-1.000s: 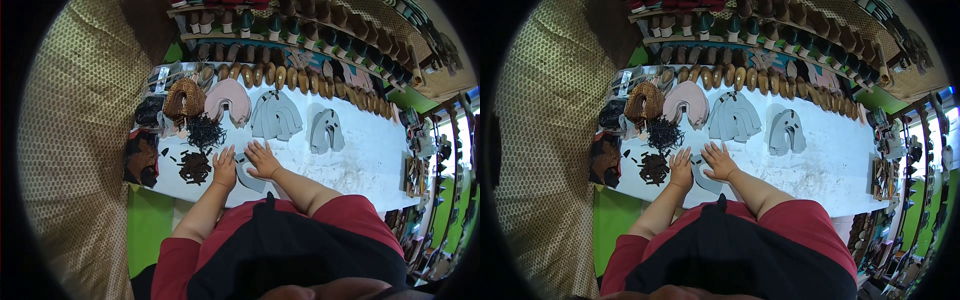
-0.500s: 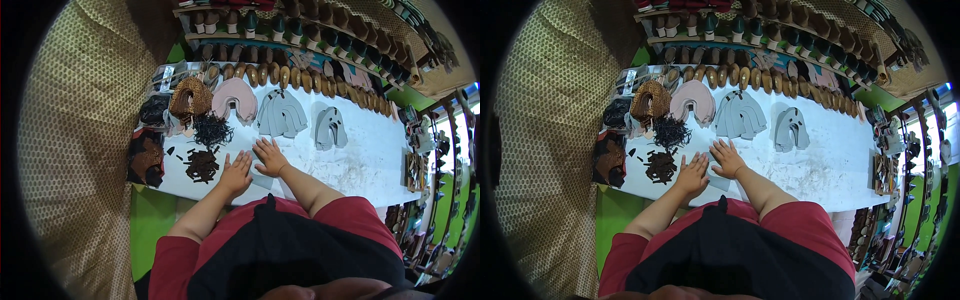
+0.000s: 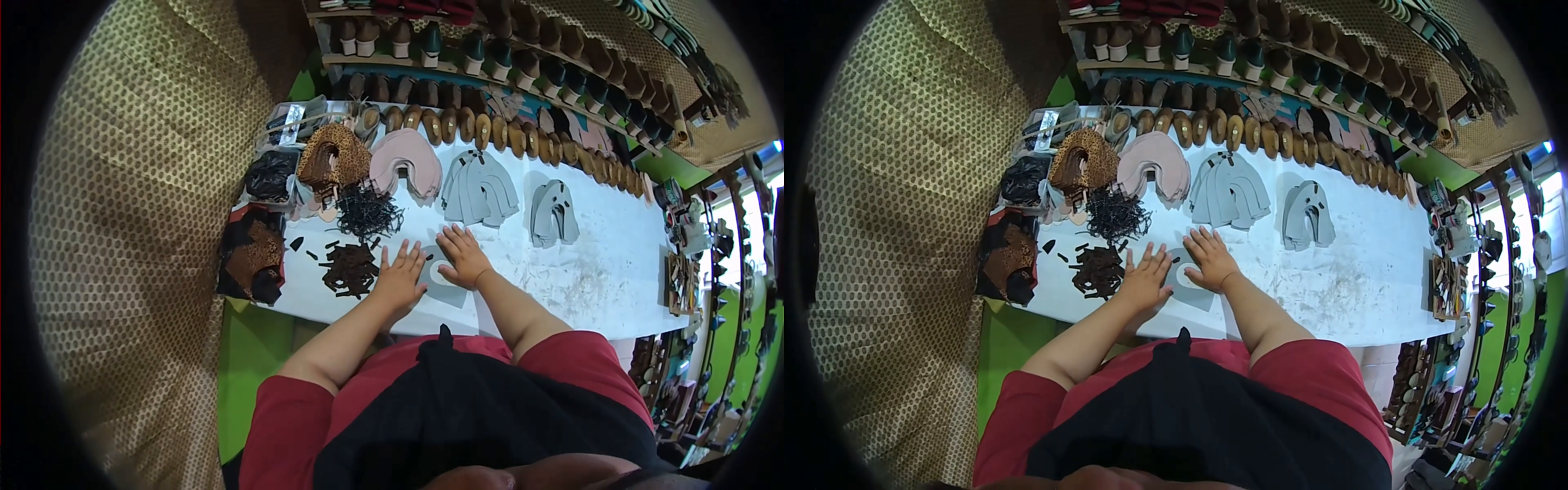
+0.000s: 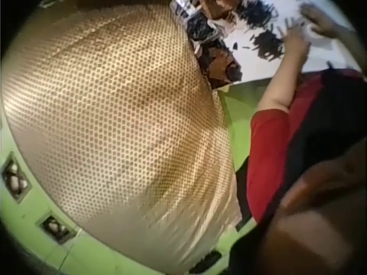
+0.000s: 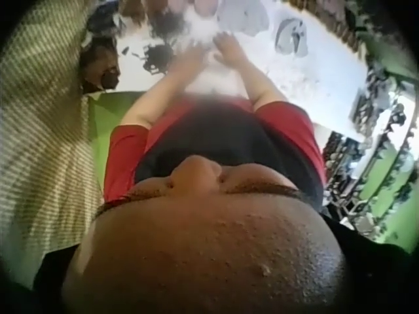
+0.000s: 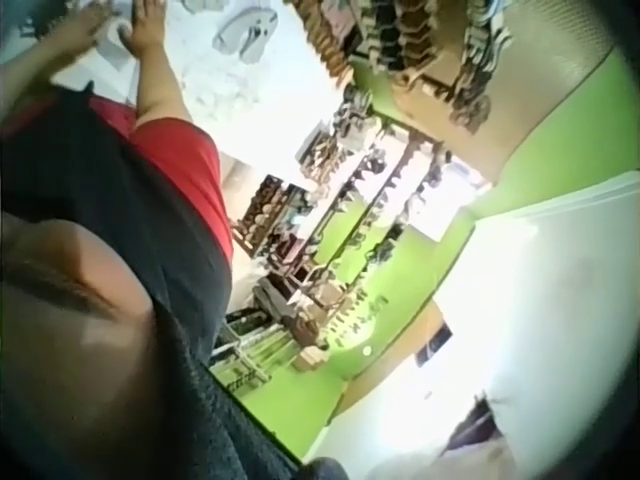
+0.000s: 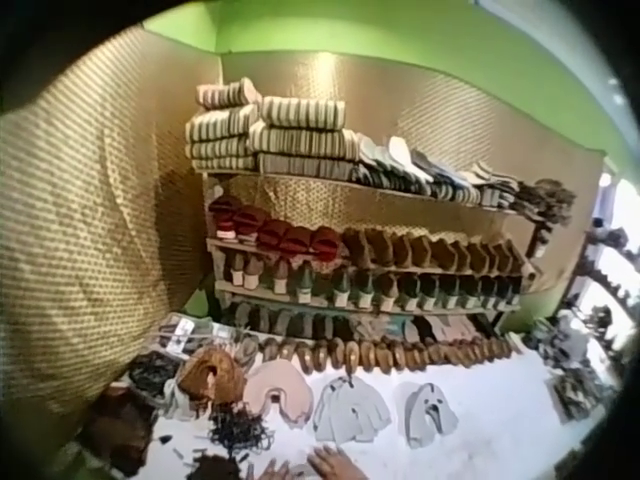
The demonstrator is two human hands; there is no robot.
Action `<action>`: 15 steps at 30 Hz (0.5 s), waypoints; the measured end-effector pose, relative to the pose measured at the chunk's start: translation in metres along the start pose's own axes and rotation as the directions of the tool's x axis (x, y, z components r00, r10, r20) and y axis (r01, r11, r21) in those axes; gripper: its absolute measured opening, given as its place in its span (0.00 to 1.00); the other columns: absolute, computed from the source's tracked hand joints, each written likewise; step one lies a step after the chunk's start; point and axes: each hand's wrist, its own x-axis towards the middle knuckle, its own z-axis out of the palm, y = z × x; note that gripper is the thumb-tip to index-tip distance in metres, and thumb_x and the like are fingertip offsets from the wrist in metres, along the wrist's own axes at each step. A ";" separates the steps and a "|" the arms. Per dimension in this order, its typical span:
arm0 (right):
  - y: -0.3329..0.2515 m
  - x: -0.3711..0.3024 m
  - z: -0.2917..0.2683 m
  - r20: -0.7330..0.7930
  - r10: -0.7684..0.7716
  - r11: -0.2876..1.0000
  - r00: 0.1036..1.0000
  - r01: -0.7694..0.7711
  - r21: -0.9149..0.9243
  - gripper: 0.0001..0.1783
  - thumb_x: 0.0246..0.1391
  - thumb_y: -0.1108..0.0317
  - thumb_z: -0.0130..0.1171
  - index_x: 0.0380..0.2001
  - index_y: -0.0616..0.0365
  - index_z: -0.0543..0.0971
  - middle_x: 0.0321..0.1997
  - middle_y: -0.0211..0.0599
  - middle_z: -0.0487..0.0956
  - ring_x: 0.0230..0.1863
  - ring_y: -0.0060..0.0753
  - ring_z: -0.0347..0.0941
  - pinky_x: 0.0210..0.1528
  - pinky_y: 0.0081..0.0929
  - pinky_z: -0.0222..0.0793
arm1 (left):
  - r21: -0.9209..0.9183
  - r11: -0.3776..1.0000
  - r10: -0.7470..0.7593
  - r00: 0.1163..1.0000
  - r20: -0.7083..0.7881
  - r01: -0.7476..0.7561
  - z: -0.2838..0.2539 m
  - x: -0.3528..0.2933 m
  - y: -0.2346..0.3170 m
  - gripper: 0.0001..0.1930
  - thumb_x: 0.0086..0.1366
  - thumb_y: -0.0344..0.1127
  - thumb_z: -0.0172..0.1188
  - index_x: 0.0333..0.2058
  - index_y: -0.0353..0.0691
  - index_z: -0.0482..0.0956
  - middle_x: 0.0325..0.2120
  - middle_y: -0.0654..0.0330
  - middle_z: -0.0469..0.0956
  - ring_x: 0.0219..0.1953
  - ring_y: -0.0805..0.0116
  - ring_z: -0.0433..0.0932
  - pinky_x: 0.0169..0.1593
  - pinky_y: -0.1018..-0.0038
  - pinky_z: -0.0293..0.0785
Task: Attaching small decorative or functional components to pre-cut shoe upper material on a workbench.
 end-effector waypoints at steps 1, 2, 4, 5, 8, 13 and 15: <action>0.000 -0.001 0.000 -0.003 0.002 1.000 1.000 -0.002 0.001 0.44 0.53 0.45 0.58 0.70 0.51 0.60 0.75 0.46 0.56 0.76 0.52 0.45 0.76 0.51 0.36 | -0.009 1.000 -0.019 0.999 -0.048 0.019 -0.003 -0.011 -0.008 0.41 0.64 0.59 0.54 0.71 0.49 0.53 0.74 0.59 0.45 0.76 0.53 0.36 0.69 0.35 0.26; 0.000 -0.001 0.000 -0.019 0.012 1.000 1.000 -0.012 -0.005 0.44 0.53 0.46 0.59 0.69 0.51 0.60 0.74 0.46 0.56 0.76 0.53 0.46 0.76 0.50 0.36 | -0.020 0.999 -0.042 0.995 -0.095 0.040 -0.003 -0.024 -0.017 0.41 0.64 0.59 0.54 0.71 0.49 0.53 0.74 0.59 0.45 0.76 0.53 0.36 0.69 0.35 0.25; -0.001 -0.001 -0.001 -0.050 0.027 1.000 0.998 -0.027 -0.008 0.43 0.53 0.47 0.59 0.69 0.52 0.61 0.73 0.47 0.57 0.75 0.53 0.47 0.76 0.48 0.38 | -0.025 0.992 -0.129 0.985 -0.118 0.127 0.002 -0.052 -0.041 0.44 0.62 0.58 0.57 0.71 0.49 0.52 0.74 0.57 0.43 0.76 0.50 0.36 0.69 0.35 0.25; -0.003 -0.001 -0.001 -0.052 0.021 1.000 0.998 -0.021 -0.006 0.43 0.53 0.47 0.59 0.69 0.52 0.61 0.73 0.47 0.57 0.75 0.53 0.47 0.76 0.48 0.38 | -0.049 0.977 -0.209 0.975 -0.081 0.206 -0.001 -0.069 -0.055 0.45 0.61 0.58 0.58 0.72 0.49 0.51 0.74 0.56 0.42 0.76 0.49 0.36 0.69 0.35 0.25; -0.009 0.004 0.000 -0.080 0.047 0.998 0.996 -0.044 0.039 0.43 0.50 0.51 0.63 0.68 0.53 0.62 0.73 0.48 0.58 0.75 0.55 0.48 0.76 0.49 0.40 | -0.044 0.955 -0.296 0.933 -0.205 0.293 0.021 -0.107 -0.102 0.49 0.58 0.58 0.60 0.73 0.47 0.48 0.74 0.53 0.40 0.75 0.43 0.35 0.68 0.33 0.26; -0.043 0.043 0.028 -0.378 0.193 0.979 0.906 -0.152 0.134 0.27 0.48 0.58 0.66 0.55 0.40 0.79 0.66 0.52 0.66 0.65 0.54 0.62 0.67 0.52 0.53 | -0.081 0.897 -0.440 0.863 -0.248 0.434 0.027 -0.132 -0.135 0.48 0.61 0.60 0.54 0.72 0.41 0.46 0.74 0.51 0.39 0.75 0.45 0.33 0.68 0.35 0.24; -0.068 0.069 0.039 -0.450 0.117 0.985 0.885 -0.045 0.168 0.17 0.46 0.59 0.68 0.44 0.38 0.85 0.61 0.45 0.72 0.63 0.49 0.65 0.64 0.53 0.56 | -0.112 0.908 -0.420 0.875 -0.240 0.405 0.022 -0.130 -0.133 0.48 0.61 0.60 0.54 0.72 0.42 0.46 0.75 0.52 0.38 0.76 0.46 0.32 0.69 0.37 0.24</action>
